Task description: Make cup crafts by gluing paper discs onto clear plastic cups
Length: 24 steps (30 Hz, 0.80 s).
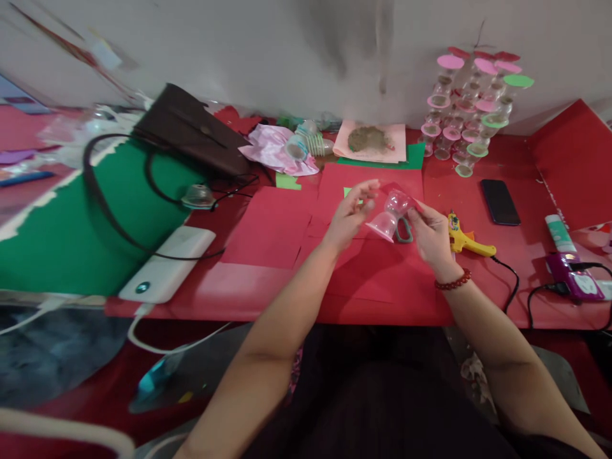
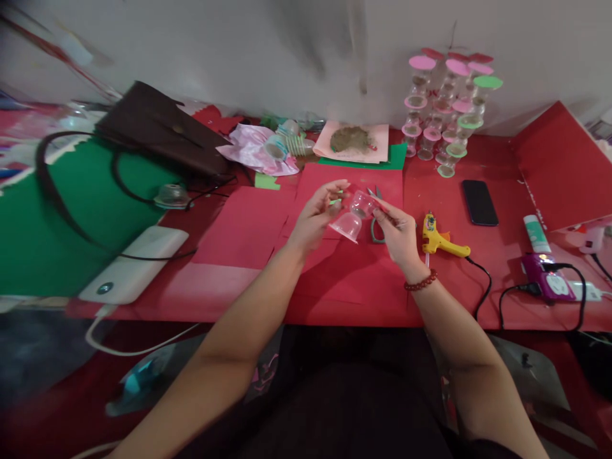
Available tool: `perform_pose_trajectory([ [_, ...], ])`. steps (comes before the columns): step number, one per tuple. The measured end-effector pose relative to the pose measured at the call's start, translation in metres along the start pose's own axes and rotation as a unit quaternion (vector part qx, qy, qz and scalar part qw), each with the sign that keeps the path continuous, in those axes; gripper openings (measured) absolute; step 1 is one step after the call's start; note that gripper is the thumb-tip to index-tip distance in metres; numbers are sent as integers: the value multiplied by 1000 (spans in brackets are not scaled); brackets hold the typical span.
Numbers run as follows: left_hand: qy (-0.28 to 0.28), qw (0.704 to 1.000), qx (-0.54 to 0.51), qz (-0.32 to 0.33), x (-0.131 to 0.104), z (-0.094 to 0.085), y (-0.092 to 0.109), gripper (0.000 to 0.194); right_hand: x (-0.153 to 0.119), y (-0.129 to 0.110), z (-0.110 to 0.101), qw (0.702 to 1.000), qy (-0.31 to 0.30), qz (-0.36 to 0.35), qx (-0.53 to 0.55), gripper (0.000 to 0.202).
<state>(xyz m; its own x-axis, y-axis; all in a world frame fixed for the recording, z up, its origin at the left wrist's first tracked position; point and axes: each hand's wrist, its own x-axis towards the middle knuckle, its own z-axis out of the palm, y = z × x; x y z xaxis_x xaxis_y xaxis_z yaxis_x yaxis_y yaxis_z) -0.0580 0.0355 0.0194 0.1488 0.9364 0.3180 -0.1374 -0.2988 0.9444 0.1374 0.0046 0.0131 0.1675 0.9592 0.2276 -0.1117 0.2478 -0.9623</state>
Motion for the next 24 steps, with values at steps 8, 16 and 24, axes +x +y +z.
perform_pose_trajectory([
  [8,22,996,-89,-2,1,2,-9,36,-3,2,3,990,-65,60,106,13],
  [16,66,995,28,69,-6,3,8,11,-6,-1,0,993,-101,-68,-13,18],
  [24,49,967,204,144,-10,7,16,13,-11,-22,-4,934,-45,-251,-250,18],
])
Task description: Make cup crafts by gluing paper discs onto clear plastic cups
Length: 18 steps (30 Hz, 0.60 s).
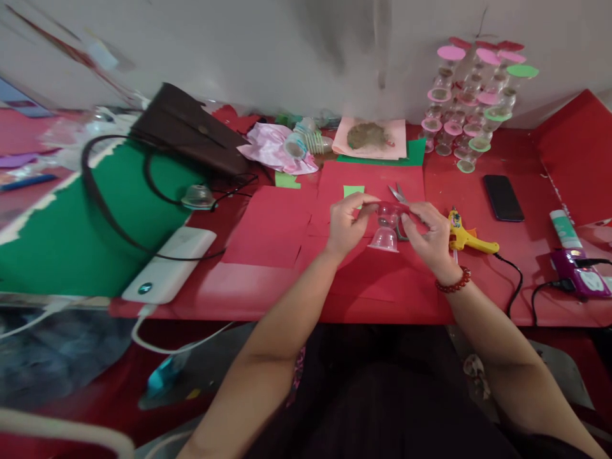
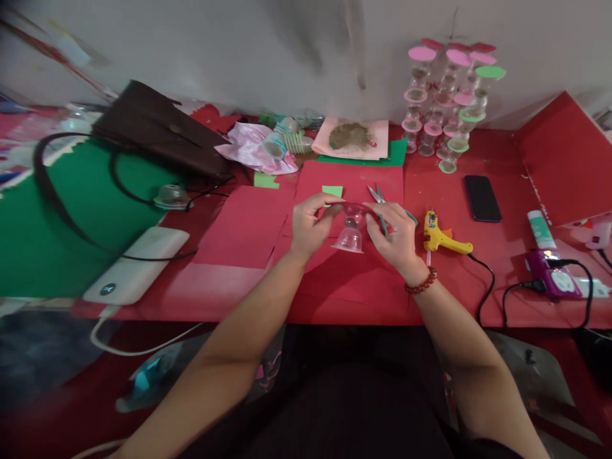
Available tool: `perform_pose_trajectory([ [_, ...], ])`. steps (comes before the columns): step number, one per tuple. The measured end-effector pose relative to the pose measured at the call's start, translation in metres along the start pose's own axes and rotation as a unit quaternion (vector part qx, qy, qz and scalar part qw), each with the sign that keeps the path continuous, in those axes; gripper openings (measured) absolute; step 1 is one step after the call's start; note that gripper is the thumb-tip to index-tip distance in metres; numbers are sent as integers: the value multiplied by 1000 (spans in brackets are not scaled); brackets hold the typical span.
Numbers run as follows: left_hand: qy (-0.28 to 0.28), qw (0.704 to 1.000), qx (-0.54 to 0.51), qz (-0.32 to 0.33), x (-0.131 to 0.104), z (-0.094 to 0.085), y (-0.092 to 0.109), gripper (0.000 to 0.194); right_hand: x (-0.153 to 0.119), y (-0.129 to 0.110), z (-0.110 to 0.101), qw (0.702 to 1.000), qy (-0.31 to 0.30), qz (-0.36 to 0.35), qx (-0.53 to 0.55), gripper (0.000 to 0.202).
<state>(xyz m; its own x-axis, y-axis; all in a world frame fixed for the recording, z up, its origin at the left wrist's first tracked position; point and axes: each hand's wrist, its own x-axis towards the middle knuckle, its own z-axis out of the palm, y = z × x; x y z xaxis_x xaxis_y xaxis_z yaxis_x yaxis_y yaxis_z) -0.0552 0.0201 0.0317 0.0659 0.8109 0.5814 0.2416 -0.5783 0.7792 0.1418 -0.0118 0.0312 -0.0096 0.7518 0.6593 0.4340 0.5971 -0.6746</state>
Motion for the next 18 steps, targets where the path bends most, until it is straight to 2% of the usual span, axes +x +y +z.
perform_pose_trajectory([
  [4,-28,999,33,9,-2,3,5,20,3,-1,-2,999,-26,10,-42,21],
  [11,-34,999,41,8,-6,4,7,24,3,6,-3,997,-45,30,-56,17],
  [18,-41,999,8,-33,-1,3,1,18,2,9,0,998,15,59,-29,16],
])
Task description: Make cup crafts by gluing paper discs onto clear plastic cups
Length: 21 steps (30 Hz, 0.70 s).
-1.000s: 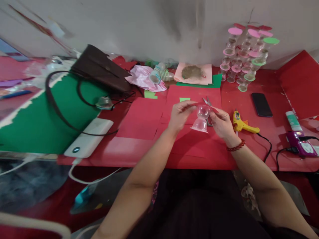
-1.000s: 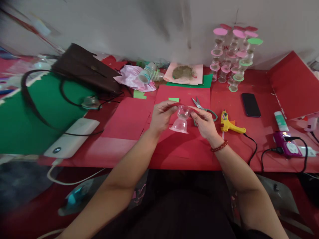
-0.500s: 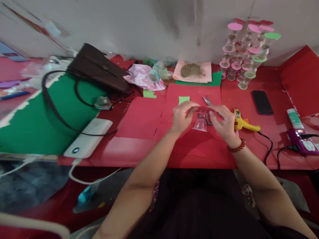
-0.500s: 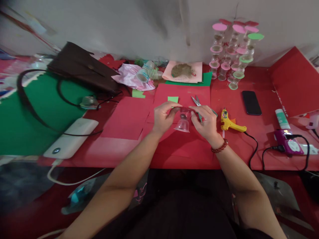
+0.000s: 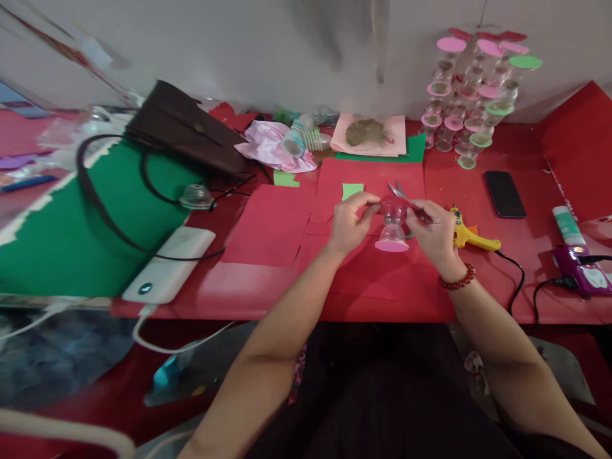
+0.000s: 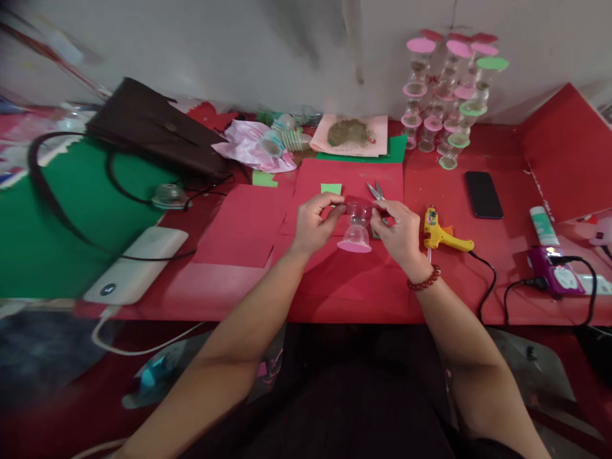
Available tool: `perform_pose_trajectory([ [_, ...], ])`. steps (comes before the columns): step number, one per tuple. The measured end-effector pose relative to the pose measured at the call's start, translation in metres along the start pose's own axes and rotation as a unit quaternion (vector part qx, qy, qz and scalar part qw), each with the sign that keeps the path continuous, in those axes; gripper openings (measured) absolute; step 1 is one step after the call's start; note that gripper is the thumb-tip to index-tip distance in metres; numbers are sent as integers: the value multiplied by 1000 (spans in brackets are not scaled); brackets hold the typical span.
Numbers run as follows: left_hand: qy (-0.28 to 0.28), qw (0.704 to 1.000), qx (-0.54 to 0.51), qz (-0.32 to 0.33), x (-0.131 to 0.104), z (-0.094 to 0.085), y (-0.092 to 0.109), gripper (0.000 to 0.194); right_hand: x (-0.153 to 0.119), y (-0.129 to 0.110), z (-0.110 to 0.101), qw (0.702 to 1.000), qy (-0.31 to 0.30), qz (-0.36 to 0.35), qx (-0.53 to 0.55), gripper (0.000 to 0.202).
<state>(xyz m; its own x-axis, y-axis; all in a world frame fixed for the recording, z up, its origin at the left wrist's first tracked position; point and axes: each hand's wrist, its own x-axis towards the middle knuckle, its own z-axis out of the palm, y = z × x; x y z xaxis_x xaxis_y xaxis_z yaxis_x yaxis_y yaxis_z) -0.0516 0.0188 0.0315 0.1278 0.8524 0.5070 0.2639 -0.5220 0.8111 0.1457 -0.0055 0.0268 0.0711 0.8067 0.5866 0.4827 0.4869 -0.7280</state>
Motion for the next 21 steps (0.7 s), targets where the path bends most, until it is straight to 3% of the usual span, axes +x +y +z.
perform_pose_trajectory([
  [8,33,998,52,10,-3,1,1,19,-2,-4,5,998,-47,37,18,12],
  [13,36,999,-8,-32,-4,4,-2,17,-1,-7,4,998,-31,61,17,11],
  [18,50,997,-44,-43,-4,4,1,25,-1,-9,5,993,-45,96,42,11],
  [21,41,987,-131,-87,-3,3,2,39,-1,-6,8,984,-29,147,93,13],
])
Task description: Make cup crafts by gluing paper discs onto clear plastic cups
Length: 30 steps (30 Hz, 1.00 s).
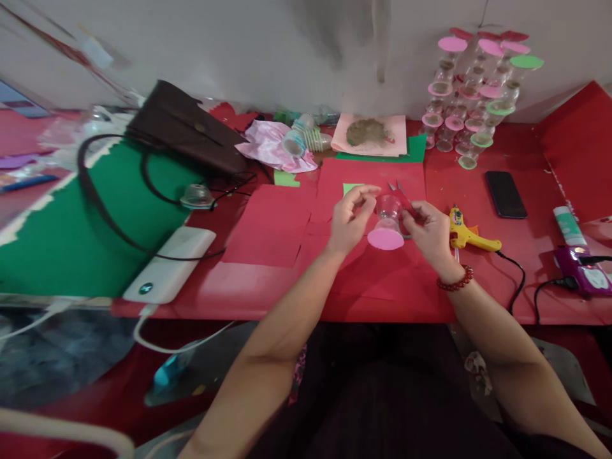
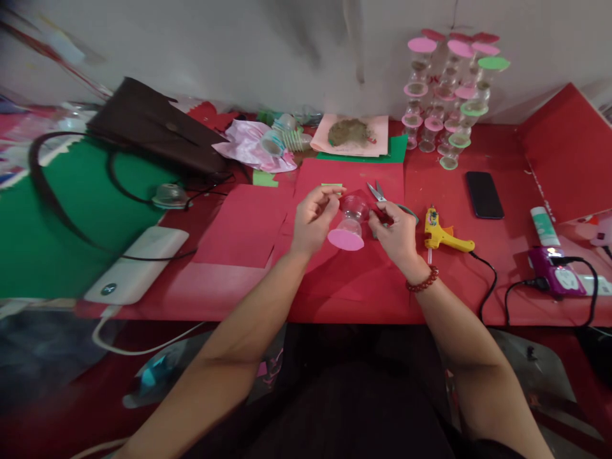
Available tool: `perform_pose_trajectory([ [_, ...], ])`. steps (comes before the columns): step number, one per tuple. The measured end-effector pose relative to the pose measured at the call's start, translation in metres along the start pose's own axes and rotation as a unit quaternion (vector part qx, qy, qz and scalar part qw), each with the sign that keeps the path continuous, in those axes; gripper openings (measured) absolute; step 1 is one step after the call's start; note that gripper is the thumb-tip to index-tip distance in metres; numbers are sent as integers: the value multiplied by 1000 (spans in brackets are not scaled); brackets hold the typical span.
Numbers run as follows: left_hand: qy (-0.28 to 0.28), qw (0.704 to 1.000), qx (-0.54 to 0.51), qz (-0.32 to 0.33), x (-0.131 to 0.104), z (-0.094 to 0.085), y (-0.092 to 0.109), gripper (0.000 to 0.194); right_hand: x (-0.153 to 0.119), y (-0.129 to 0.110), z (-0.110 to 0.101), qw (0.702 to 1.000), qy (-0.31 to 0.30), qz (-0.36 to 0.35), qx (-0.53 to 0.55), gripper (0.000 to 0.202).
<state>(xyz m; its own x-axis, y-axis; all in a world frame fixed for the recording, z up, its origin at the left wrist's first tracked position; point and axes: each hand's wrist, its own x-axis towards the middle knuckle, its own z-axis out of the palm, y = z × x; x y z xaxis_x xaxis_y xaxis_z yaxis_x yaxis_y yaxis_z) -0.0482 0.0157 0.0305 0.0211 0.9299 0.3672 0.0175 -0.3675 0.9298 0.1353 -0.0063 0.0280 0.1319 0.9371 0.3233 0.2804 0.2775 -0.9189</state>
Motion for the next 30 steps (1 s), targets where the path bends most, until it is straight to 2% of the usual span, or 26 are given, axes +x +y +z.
perform_pose_trajectory([
  [3,-53,984,-133,-110,3,0,-5,59,4,4,1,990,6,87,114,21],
  [6,-97,950,-204,-216,7,-1,-14,67,7,6,1,956,-16,193,218,33],
  [8,-111,937,-210,-254,9,-2,-19,66,9,8,1,932,-18,256,256,39],
  [10,-119,934,-206,-267,10,-3,-22,64,9,10,1,917,-21,292,271,43],
  [14,-124,928,-212,-280,12,-7,-23,62,9,13,2,918,-39,297,262,42],
  [17,-134,911,-238,-310,14,-11,-21,67,10,12,3,918,-38,304,252,36],
  [20,-166,894,-259,-326,15,-15,-18,75,10,10,3,918,-30,315,241,30],
  [22,-185,896,-250,-317,15,-16,-16,77,10,8,4,920,-29,314,234,27],
  [26,-179,903,-230,-316,15,-17,-16,66,8,7,7,919,-27,317,231,22],
  [30,-150,883,-265,-357,14,-16,-18,51,6,8,11,928,-28,307,210,21],
])
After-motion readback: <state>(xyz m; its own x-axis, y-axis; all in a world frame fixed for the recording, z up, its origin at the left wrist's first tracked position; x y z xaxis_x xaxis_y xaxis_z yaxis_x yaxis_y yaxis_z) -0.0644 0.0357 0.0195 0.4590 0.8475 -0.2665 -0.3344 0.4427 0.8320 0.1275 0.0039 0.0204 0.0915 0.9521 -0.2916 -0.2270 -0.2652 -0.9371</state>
